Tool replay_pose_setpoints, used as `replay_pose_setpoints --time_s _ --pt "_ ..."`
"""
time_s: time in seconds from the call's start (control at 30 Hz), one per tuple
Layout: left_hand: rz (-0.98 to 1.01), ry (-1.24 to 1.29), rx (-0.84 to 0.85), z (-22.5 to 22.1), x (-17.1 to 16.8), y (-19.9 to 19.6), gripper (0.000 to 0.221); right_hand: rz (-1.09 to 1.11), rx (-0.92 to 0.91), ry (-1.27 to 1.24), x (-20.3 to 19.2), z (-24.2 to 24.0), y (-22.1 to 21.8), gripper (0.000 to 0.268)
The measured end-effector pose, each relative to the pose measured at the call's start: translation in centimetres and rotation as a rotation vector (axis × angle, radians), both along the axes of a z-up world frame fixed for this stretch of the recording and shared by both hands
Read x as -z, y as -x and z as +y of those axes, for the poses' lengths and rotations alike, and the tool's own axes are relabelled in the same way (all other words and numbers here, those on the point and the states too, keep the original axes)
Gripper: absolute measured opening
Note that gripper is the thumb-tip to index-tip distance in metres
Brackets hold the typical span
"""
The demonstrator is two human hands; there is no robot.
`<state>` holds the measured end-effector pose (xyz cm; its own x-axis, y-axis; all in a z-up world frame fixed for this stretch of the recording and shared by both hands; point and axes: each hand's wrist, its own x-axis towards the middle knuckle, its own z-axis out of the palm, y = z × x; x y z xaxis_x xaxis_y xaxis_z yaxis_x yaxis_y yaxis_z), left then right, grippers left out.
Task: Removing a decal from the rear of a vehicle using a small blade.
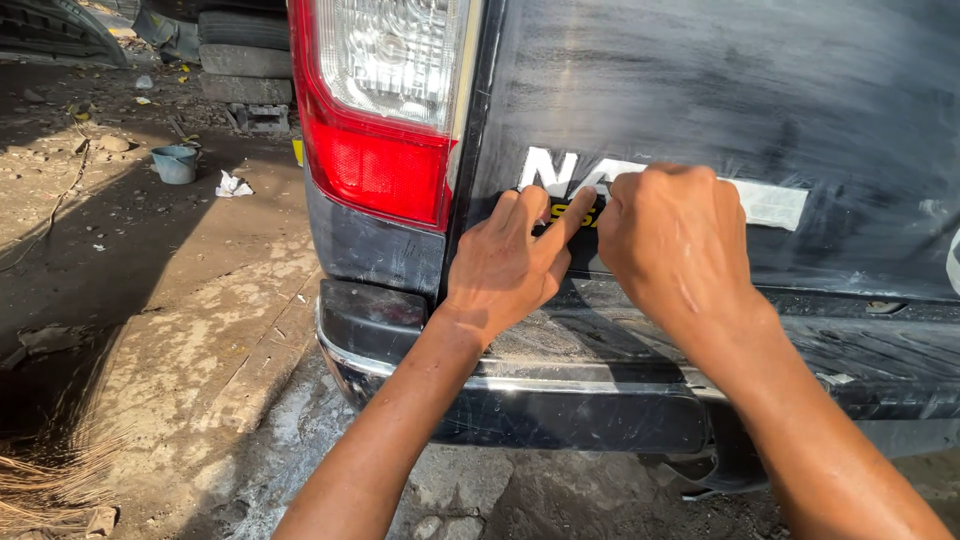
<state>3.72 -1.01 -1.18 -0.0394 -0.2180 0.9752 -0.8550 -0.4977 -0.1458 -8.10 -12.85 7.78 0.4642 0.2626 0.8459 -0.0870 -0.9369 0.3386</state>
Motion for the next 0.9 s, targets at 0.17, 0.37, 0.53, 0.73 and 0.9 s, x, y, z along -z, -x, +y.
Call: replay_pose_setpoints --time_s 0.17,0.37,0.53,0.73,0.9 --pt "0.007 -0.013 0.007 0.1 0.0 -0.2 0.062 0.060 -0.091 -0.006 -1.8 0.3 0.5 0.016" --pt "0.037 -0.037 0.000 0.2 -0.1 0.0 0.063 0.093 -0.025 0.051 -2.0 0.8 0.3 0.019" --pt "0.010 -0.019 -0.003 0.3 0.0 0.1 0.061 0.156 -0.077 -0.102 -1.7 -0.7 2.8 0.010" --pt "-0.069 0.032 0.003 -0.1 0.1 0.0 0.056 -0.198 -0.412 -0.356 8.0 -4.5 1.9 0.013" --pt "-0.120 0.023 -0.084 -0.3 -0.5 1.5 0.054 -0.291 -0.558 -0.489 12.4 -5.2 -1.1 0.010"
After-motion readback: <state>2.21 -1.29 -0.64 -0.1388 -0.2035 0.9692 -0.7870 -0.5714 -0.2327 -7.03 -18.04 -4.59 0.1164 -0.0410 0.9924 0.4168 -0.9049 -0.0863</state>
